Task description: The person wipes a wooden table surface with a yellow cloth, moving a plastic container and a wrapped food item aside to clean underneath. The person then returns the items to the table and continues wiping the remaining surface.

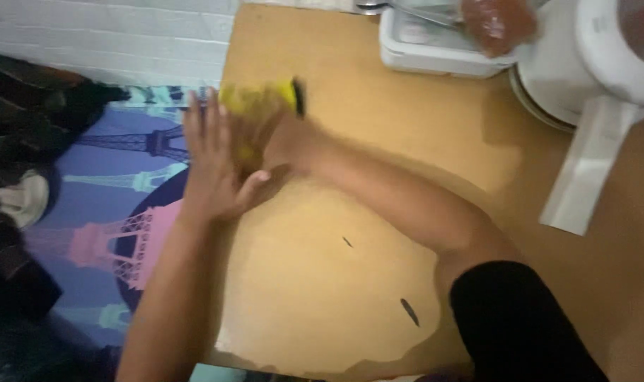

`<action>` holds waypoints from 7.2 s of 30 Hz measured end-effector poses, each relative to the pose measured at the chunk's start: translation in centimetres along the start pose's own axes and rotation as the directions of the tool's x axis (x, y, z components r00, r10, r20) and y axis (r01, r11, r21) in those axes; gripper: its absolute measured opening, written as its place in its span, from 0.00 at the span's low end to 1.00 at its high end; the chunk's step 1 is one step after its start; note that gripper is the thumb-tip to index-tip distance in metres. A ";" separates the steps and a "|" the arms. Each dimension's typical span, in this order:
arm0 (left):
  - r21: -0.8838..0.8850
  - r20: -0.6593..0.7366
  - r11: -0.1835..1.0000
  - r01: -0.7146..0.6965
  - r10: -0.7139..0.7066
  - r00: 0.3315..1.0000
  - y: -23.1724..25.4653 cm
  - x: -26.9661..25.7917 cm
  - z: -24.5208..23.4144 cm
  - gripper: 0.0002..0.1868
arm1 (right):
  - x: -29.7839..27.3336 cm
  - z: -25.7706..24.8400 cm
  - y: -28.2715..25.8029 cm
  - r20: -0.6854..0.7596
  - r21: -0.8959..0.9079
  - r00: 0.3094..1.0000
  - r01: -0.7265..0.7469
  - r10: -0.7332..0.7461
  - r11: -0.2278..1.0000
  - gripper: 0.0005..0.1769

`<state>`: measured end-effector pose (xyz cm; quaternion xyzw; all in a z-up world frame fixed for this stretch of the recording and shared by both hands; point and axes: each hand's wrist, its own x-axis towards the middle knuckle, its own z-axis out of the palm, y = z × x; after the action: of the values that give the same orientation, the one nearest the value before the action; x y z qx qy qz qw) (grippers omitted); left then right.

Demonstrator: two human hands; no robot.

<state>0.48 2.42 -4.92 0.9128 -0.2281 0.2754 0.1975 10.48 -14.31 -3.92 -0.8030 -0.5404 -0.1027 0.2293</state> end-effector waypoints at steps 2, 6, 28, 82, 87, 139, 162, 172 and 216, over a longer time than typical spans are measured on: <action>-0.017 0.011 0.999 -0.030 0.030 0.999 0.2 0.2 -0.1 0.51 | -4.3 -4.1 -5.1 0.223 0.143 0.975 -0.039 0.006 0.989 0.37; 0.051 0.279 0.998 0.023 -0.036 0.959 0.3 0.7 -1.7 0.51 | -12.7 -7.3 -11.2 0.416 0.116 0.868 0.244 -0.270 0.963 0.39; 0.116 0.322 0.970 0.214 -0.240 0.916 0.7 -0.3 1.1 0.50 | 3.4 1.6 8.6 -0.256 -0.415 0.883 -0.468 0.394 0.780 0.34; 0.127 0.389 0.992 -0.012 -0.038 0.920 15.8 -3.2 -1.3 0.37 | -20.5 -12.8 -5.3 0.260 0.046 0.938 -0.247 0.227 0.968 0.32; 0.061 0.479 0.997 0.053 -0.075 0.875 11.6 -7.2 -3.2 0.33 | -19.4 -11.3 -4.5 0.415 -0.139 0.816 -0.380 0.402 0.915 0.36; 0.406 0.219 0.866 0.293 -0.404 0.888 -5.5 14.8 16.1 0.35 | -20.8 -11.0 -3.8 0.179 0.019 0.950 -0.265 0.257 0.964 0.32; 0.472 0.406 0.814 0.338 -0.541 0.736 5.8 -8.3 -6.5 0.41 | -19.9 -12.5 -4.4 0.411 -0.124 0.858 -0.284 0.310 0.951 0.27; 0.547 0.337 0.768 0.334 -0.567 0.751 -6.3 13.6 11.6 0.34 | -19.6 -12.1 -3.8 0.317 -0.106 0.908 -0.254 0.275 0.961 0.23; 0.521 0.039 0.606 0.602 -0.721 0.692 -4.1 18.2 19.5 0.39 | -20.5 -11.8 -3.4 0.122 -0.011 0.974 -0.191 0.190 0.982 0.26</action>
<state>24.23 -9.26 -10.10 0.9767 0.1798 0.1131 0.0294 0.28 -35.75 -1.26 -0.8558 -0.4740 -0.0303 0.2050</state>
